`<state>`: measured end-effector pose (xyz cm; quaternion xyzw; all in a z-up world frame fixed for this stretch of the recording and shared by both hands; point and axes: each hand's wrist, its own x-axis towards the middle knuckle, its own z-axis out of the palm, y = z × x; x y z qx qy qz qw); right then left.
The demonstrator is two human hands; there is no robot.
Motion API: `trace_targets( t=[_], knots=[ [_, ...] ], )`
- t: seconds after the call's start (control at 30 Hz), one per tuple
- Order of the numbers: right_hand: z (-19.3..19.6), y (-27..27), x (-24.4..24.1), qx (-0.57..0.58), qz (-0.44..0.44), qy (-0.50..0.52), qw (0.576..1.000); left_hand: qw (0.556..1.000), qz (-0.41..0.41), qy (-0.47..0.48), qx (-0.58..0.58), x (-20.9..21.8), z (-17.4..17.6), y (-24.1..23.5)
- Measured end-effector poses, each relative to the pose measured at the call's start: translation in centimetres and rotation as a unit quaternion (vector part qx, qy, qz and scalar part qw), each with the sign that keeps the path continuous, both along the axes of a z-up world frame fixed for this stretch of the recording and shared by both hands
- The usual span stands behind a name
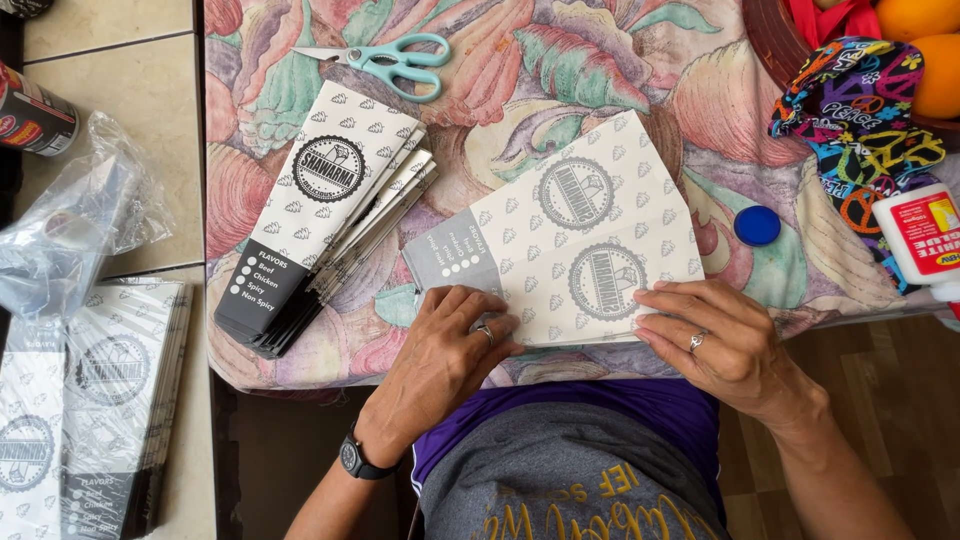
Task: The person is applying adhesive and folding paper shawarma wraps at a workstation.
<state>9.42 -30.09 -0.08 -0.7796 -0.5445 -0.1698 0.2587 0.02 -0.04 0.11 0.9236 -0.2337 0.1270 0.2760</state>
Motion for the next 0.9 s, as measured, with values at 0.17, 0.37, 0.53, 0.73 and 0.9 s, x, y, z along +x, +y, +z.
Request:
trace_targets(
  t=[0.17, 0.37, 0.53, 0.73, 0.9],
  knots=[
    [0.09, 0.16, -0.08, 0.004, -0.004, 0.004, 1.000, 1.000, -0.005, -0.025, 0.014, 0.10, -0.29, -0.13],
    [0.07, 0.27, -0.23, 0.003, -0.014, 0.012, 1.000, 1.000, 0.002, -0.029, 0.010, 0.20, -0.21, -0.33],
    [0.04, 0.38, -0.18, 0.006, -0.024, 0.019, 1.000, 1.000, -0.003, -0.004, 0.015, 0.15, -0.02, -0.07],
    [-0.21, 0.60, -0.23, 0.014, -0.039, 0.030, 0.999, 1.000, -0.009, 0.017, -0.025, 0.25, 0.04, 0.20],
    [-0.58, 0.86, -0.46, 0.015, -0.058, -0.010, 0.998, 0.999, -0.011, -0.041, -0.022, 0.12, 0.54, -0.24]
  ],
)
